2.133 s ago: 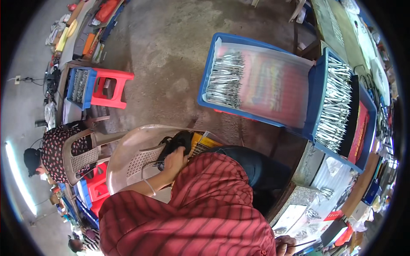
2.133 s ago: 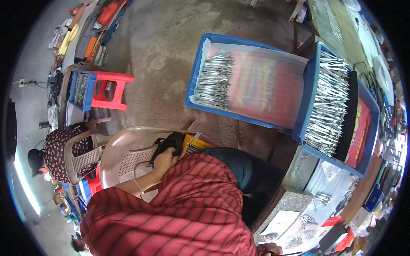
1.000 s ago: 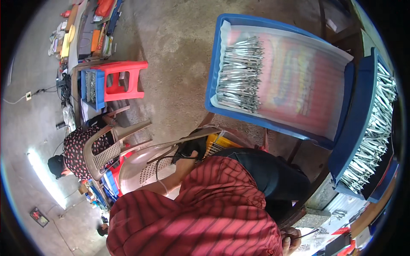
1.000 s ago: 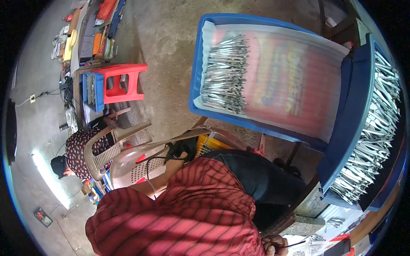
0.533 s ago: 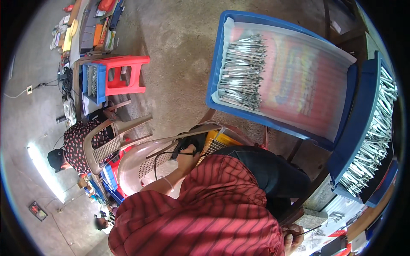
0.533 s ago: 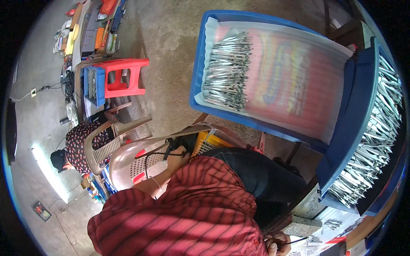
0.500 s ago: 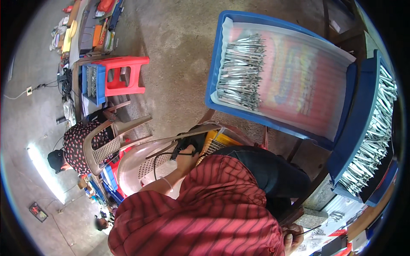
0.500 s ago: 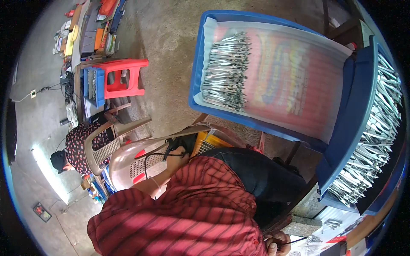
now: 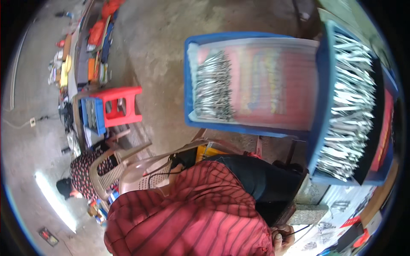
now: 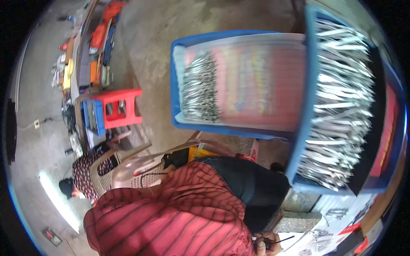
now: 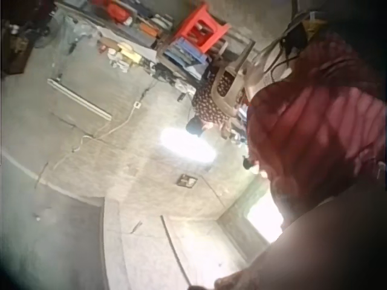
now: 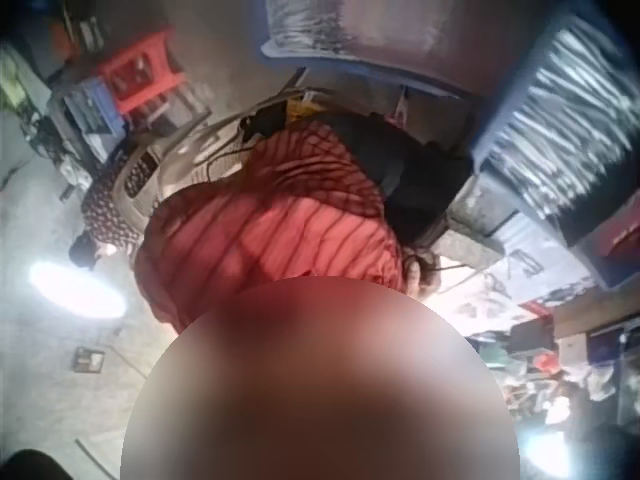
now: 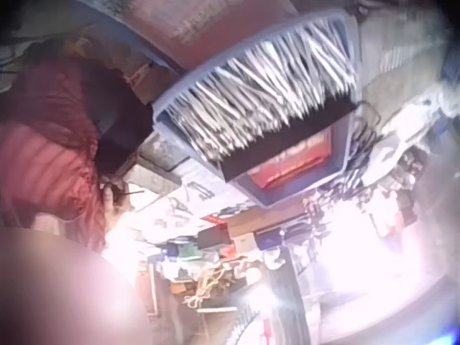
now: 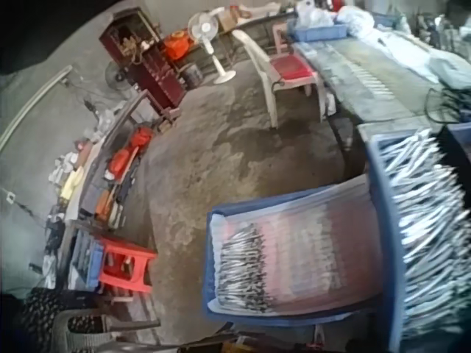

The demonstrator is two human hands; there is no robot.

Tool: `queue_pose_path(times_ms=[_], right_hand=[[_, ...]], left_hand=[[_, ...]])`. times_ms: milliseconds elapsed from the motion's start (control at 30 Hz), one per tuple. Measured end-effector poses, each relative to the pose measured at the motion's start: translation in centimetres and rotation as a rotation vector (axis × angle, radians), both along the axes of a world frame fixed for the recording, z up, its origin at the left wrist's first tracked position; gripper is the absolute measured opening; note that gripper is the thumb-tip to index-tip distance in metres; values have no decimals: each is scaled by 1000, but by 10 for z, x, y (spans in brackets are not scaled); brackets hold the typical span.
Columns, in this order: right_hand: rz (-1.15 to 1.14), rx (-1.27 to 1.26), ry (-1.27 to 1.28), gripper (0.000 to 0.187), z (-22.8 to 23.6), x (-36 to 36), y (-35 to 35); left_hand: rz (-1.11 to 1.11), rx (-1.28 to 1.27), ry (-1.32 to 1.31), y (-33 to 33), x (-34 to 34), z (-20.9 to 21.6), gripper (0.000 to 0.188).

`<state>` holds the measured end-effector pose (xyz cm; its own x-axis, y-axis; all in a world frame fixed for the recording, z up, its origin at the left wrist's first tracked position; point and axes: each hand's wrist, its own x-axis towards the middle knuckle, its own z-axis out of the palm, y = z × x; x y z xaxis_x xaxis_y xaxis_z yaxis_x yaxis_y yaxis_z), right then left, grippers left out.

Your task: Cleaning, inspecting, and sorting small metal components at a workbench using a cloth and a probe.

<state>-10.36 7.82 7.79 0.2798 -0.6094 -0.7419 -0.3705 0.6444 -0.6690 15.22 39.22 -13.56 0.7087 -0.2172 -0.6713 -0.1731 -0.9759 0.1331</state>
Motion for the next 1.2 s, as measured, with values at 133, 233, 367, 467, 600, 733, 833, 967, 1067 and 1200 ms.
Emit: queue_pose_path(times_ms=[133, 233, 367, 467, 600, 733, 833, 967, 1067, 1200], right_hand=[[-88, -13, 25, 21, 9, -15, 22], [-141, -16, 86, 18, 8, -26, 40], [-7, -148, 0, 13, -21, -51, 67], [148, -253, -77, 18, -28, -65, 80], [222, -493, -91, 21, -30, -84, 104], [146, -618, -56, 22, -28, -96, 128], [-136, -681, -87, 21, -29, -100, 153], [-456, -711, -68, 10, -32, -110, 178], [-704, -780, -76, 6, -43, -107, 187], [-989, -748, -143, 5, -37, -112, 185]], left_hand=[[-173, -40, 90, -14, 15, 7, 20], [-336, -64, 189, -24, 18, 7, 20], [-643, -99, 355, -44, 25, 3, 20], [-882, -116, 456, -71, 15, 5, 20], [-1224, -118, 512, -135, 13, 26, 20], [-1509, -36, 477, -227, -21, 131, 20], [-1666, 36, 444, -198, 38, 113, 20], [-1812, 112, 403, -209, 36, 170, 21], [-1764, -567, 536, -280, -61, 219, 21], [-1833, -920, 685, -325, -147, 244, 17]])
